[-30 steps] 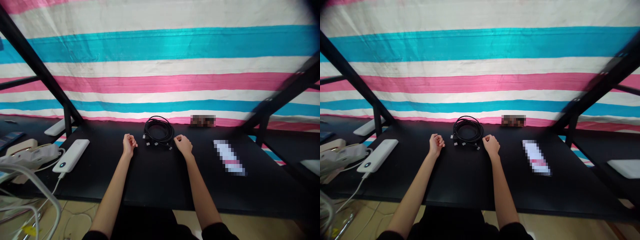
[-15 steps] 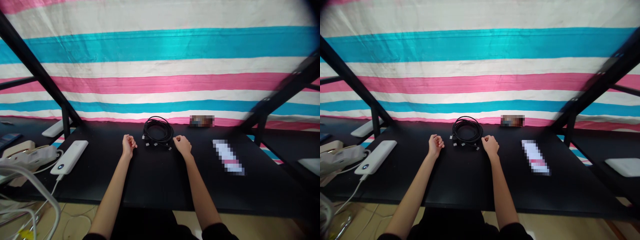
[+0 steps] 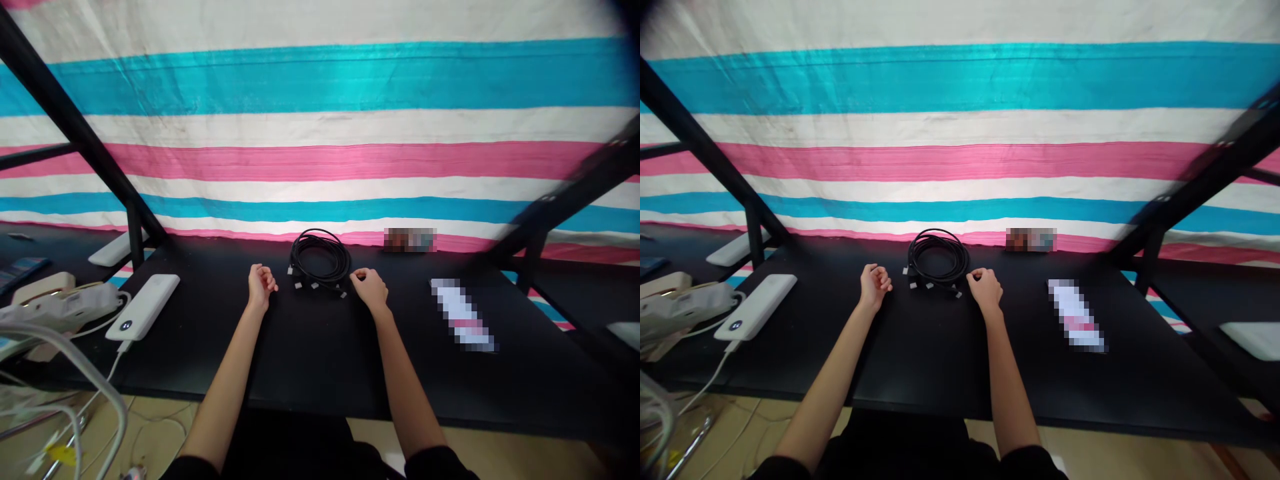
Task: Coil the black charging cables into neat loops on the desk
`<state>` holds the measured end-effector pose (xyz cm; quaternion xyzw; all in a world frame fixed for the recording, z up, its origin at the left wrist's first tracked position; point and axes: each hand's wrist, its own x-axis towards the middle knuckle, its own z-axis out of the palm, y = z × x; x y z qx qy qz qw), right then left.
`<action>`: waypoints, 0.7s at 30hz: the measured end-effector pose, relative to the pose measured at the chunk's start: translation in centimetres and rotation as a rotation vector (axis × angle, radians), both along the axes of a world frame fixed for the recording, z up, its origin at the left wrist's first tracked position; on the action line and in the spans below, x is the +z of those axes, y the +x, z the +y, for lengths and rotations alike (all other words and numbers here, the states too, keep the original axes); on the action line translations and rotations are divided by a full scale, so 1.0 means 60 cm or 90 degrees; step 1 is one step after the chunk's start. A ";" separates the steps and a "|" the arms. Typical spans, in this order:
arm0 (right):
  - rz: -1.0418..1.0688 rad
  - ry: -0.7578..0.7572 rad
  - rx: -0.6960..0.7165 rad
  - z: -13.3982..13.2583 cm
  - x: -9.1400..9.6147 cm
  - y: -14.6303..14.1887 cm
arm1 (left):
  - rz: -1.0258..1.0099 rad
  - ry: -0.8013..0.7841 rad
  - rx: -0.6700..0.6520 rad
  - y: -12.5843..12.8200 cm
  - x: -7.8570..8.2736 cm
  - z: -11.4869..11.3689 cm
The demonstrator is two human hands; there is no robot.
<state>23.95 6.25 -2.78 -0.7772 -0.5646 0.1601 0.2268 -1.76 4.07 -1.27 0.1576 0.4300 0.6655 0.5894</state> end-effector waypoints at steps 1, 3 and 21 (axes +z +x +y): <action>0.001 -0.003 0.002 0.000 0.001 0.000 | 0.000 -0.001 -0.001 0.000 0.001 0.000; 0.002 -0.010 0.006 0.000 0.002 0.001 | 0.001 -0.001 -0.004 0.000 0.002 0.000; -0.011 -0.060 0.019 0.003 0.009 0.002 | 0.009 0.003 -0.017 0.002 0.001 -0.001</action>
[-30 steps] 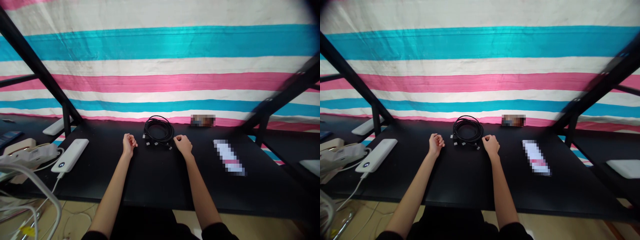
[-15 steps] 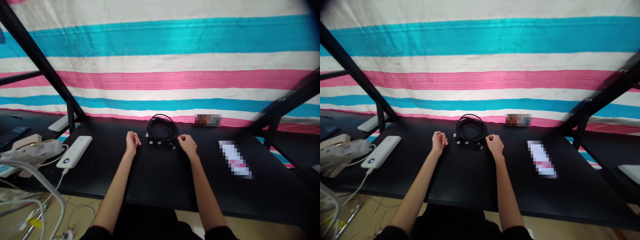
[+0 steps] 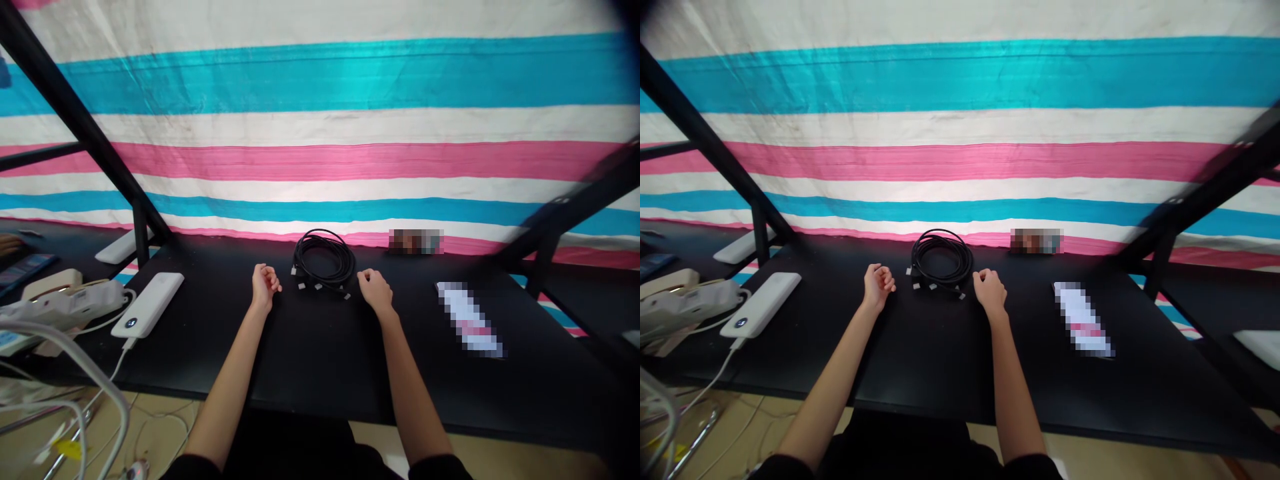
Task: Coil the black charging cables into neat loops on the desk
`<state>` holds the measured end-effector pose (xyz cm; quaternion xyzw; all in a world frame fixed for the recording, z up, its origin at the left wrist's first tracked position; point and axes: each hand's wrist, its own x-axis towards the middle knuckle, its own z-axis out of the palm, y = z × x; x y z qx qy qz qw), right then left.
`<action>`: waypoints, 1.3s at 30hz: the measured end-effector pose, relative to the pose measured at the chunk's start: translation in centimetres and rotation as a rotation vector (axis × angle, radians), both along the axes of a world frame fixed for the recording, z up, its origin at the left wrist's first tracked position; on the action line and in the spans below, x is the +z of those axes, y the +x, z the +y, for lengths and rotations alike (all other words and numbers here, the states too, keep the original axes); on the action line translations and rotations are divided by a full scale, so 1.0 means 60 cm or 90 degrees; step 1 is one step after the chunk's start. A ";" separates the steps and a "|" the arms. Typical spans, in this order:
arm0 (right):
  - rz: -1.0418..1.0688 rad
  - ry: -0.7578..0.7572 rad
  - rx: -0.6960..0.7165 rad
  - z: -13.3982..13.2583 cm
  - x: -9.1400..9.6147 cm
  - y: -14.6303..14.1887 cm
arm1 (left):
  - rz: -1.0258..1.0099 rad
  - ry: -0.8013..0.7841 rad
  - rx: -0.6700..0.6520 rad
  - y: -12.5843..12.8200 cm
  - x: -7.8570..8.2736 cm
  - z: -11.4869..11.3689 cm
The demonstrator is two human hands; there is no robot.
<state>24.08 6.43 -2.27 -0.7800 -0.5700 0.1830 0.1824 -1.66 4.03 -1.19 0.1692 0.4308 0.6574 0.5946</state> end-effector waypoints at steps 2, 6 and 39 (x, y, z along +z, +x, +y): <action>-0.003 -0.003 0.002 0.000 0.001 0.000 | 0.002 -0.002 -0.006 0.003 -0.001 0.000; -0.008 -0.009 0.007 0.001 0.000 0.000 | 0.007 -0.001 -0.017 0.010 -0.001 -0.001; -0.029 -0.013 0.021 -0.001 0.001 -0.001 | 0.173 0.019 -0.013 0.011 -0.008 -0.001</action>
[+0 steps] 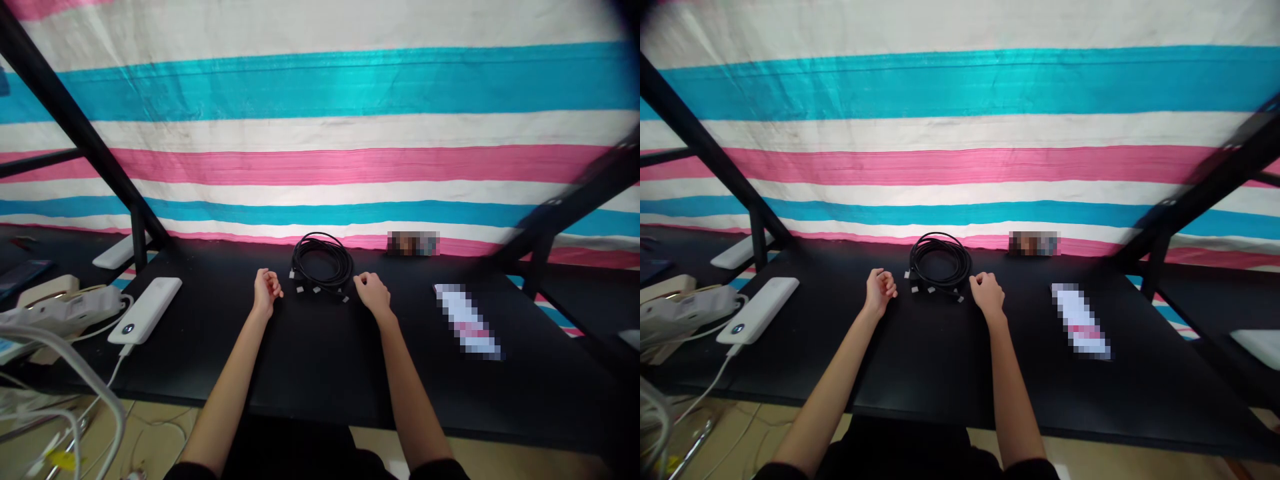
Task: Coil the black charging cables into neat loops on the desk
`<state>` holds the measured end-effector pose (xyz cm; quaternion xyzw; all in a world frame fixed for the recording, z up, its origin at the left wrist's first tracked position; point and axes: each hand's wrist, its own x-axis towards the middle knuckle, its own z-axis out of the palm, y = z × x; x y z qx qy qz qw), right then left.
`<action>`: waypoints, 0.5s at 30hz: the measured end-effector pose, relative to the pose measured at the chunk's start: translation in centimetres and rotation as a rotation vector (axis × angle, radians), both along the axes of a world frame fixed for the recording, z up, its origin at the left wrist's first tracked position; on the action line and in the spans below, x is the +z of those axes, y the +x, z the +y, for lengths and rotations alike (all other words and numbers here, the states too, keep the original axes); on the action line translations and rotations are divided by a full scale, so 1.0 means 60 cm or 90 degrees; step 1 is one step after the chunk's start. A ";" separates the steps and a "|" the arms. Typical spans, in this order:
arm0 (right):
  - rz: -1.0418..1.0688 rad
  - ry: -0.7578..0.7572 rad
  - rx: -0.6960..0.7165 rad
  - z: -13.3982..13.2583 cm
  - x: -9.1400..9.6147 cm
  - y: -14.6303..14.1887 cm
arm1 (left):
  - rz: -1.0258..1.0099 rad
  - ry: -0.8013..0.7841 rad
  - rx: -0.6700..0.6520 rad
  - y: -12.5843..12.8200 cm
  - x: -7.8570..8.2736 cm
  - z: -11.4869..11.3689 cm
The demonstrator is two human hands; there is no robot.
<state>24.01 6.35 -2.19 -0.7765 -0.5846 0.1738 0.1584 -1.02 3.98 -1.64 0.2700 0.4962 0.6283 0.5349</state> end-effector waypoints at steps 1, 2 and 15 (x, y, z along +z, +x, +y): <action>0.000 0.000 0.001 0.000 0.000 0.000 | 0.032 0.009 0.012 0.001 -0.001 -0.001; 0.000 0.001 0.002 0.000 0.000 0.000 | 0.068 0.021 0.031 0.001 -0.002 -0.003; 0.009 0.021 0.014 -0.003 0.002 0.000 | 0.699 0.461 -0.137 0.106 0.018 -0.067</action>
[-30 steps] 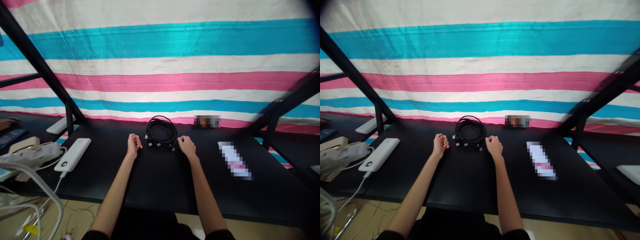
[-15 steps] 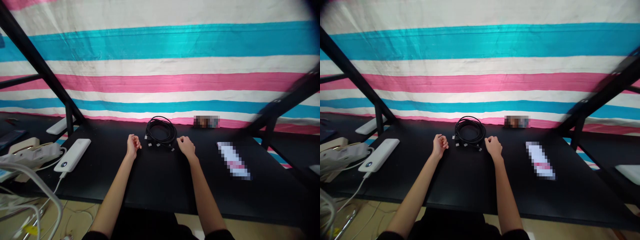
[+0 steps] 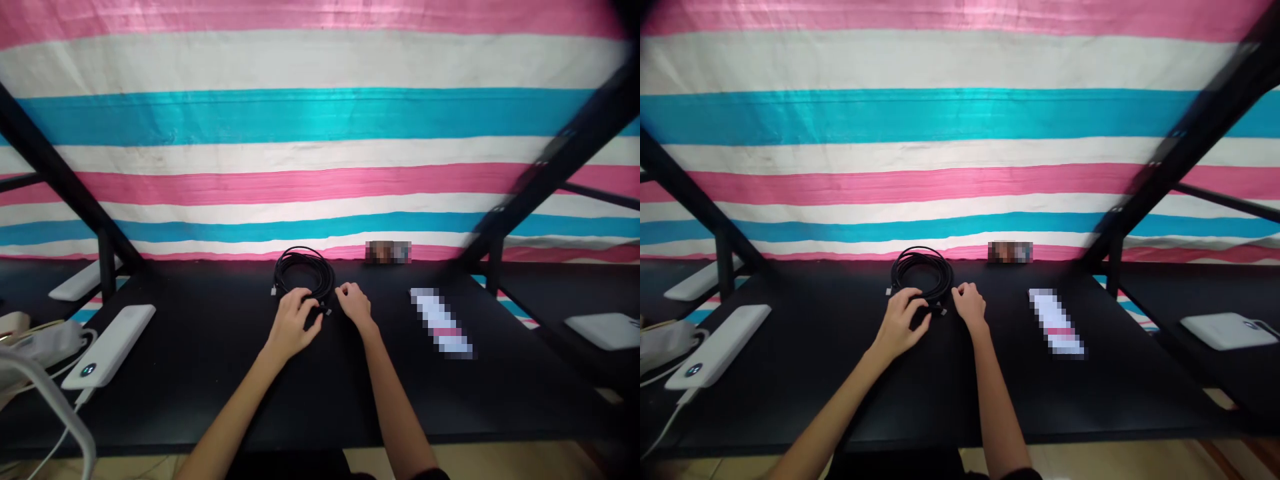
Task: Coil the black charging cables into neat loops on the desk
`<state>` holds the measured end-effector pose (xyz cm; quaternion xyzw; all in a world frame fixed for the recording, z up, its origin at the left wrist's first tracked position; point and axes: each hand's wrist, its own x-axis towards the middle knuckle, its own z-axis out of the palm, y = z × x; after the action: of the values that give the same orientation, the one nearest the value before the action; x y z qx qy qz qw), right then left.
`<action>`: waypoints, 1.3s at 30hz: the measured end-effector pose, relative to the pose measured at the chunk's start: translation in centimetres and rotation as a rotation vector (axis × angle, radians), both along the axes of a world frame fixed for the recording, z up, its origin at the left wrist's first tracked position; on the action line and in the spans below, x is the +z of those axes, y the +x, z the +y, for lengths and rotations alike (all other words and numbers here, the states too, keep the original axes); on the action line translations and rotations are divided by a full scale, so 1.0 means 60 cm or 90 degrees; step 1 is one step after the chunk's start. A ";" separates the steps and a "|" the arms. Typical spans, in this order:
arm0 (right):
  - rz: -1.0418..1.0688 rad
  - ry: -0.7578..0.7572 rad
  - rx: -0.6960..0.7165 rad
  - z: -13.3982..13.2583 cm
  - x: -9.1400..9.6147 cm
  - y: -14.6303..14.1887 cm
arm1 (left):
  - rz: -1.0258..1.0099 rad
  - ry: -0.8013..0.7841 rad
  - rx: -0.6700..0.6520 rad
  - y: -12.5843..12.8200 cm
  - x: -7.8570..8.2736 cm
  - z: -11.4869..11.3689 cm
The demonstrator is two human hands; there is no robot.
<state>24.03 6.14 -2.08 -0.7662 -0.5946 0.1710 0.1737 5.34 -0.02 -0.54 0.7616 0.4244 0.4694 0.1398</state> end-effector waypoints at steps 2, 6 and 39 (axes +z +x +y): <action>-0.001 0.005 0.004 -0.001 0.001 0.000 | 0.201 0.055 -0.050 0.008 -0.008 0.013; -0.003 0.006 0.009 0.000 0.001 0.002 | 0.391 0.029 -0.014 0.002 -0.026 0.051; -0.040 -0.015 0.091 0.003 -0.002 -0.005 | 0.306 -0.177 0.309 -0.291 -0.022 0.002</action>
<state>23.71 6.31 -2.19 -0.7286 -0.6510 0.1659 0.1332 -12.11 0.08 -1.86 0.7011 0.6731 0.2343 0.0224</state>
